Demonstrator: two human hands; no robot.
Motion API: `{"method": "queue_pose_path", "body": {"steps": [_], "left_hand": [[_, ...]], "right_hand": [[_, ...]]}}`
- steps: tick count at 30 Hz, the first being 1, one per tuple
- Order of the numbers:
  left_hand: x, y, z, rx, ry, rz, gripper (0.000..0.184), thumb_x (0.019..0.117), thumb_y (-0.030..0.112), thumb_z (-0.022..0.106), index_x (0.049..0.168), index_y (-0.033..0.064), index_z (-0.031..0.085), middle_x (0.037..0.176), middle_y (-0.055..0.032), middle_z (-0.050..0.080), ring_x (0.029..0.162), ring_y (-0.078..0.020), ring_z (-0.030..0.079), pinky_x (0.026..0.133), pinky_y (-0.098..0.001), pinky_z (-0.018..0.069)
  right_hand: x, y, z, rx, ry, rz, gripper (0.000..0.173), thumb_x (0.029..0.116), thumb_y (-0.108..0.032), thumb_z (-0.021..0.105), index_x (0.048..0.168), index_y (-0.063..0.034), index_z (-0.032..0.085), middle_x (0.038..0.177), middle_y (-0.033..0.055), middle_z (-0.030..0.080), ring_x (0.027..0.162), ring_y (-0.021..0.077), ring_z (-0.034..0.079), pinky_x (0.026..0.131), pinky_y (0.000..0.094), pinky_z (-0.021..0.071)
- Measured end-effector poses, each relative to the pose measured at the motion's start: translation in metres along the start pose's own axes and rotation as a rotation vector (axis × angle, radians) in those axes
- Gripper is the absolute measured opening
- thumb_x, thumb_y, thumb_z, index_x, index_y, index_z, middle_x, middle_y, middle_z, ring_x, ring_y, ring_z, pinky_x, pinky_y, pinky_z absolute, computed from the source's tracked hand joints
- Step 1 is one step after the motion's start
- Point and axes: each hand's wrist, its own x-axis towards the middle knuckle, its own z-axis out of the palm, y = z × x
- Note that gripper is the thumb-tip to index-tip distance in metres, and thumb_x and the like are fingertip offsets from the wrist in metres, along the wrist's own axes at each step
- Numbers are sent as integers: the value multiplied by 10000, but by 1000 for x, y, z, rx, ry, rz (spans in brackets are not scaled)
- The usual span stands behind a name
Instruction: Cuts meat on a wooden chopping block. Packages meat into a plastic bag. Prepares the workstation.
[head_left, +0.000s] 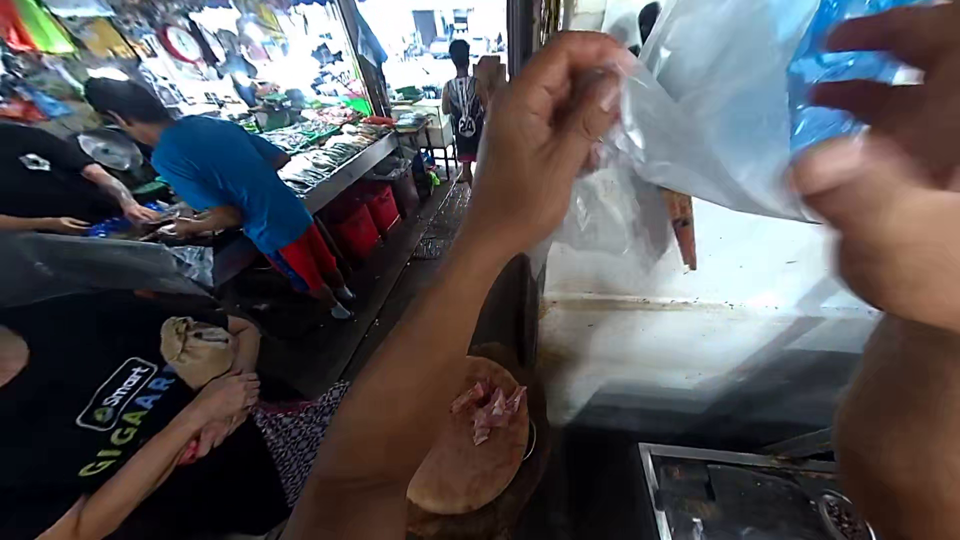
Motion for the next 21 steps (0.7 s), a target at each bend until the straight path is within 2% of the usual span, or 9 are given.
{"method": "queue_pose_path", "body": {"steps": [1, 2, 3, 5, 8, 10, 13, 16, 21], "left_hand": [[-5, 7, -5, 24, -78, -6, 177, 1053, 80, 542, 1149, -41, 629, 948, -45, 671, 775, -76, 653, 641, -237, 577], [-11, 14, -13, 43, -143, -19, 180, 1051, 96, 554, 1148, -32, 636, 954, -38, 667, 791, -62, 645, 670, -222, 568], [-18, 19, -22, 71, -182, -52, 181, 1049, 129, 579, 1142, -14, 635, 940, -29, 666, 771, -53, 640, 652, -209, 559], [-40, 24, -48, 226, -242, -186, 244, 1001, 219, 672, 1137, 24, 617, 886, -24, 663, 708, -71, 623, 603, -238, 537], [-98, 25, -99, 535, -466, -519, 370, 894, 254, 806, 1173, 53, 670, 969, -87, 706, 878, -190, 687, 826, -430, 592], [-142, 19, -142, 560, -550, -706, 208, 923, 206, 770, 1037, 47, 701, 866, -102, 687, 796, -222, 668, 764, -473, 572], [-206, 6, -193, 233, -266, -791, 157, 944, 157, 700, 1025, 24, 722, 890, -57, 745, 822, -136, 714, 794, -365, 614], [-252, 11, -209, -238, 87, -853, 275, 924, 200, 705, 1155, 50, 692, 1027, -75, 751, 919, -172, 728, 848, -375, 623], [-287, 14, -246, -152, 170, -940, 262, 994, 125, 534, 1197, 58, 684, 1063, -49, 735, 941, -141, 708, 850, -353, 618]], "right_hand": [[14, -14, 22, -9, -80, 21, 1000, 862, -627, 726, 1553, -14, 342, 1460, 114, 537, 1296, 145, 562, 1096, 328, 495], [25, -22, 44, -15, -143, 23, 929, 860, -569, 757, 1535, -35, 408, 1358, 92, 618, 1198, 118, 618, 1039, 320, 528], [31, -24, 63, 0, -169, 10, 674, 913, -451, 747, 1425, -58, 551, 1152, 45, 698, 1000, 69, 669, 896, 277, 572], [31, -26, 88, 43, -194, 11, 195, 1026, -280, 630, 1077, -106, 702, 798, -63, 655, 659, -29, 586, 616, 179, 519], [14, -30, 98, -76, -270, 89, 247, 1078, -269, 517, 1035, -91, 684, 745, 2, 595, 587, 76, 528, 552, 311, 477], [2, -23, 105, -90, -331, 166, 270, 1077, -314, 511, 1032, -111, 685, 694, 42, 584, 512, 156, 530, 468, 404, 470], [-17, -14, 130, -4, -456, 277, 269, 1059, -348, 548, 961, -156, 709, 619, 8, 561, 469, 141, 503, 427, 389, 434], [-26, -19, 160, 70, -558, 321, 255, 1053, -301, 578, 887, -158, 708, 593, -12, 549, 472, 114, 480, 441, 348, 405], [-36, -26, 189, 324, -613, 418, 232, 1051, -199, 561, 909, -119, 726, 622, -10, 575, 478, 74, 475, 436, 255, 400]]}}
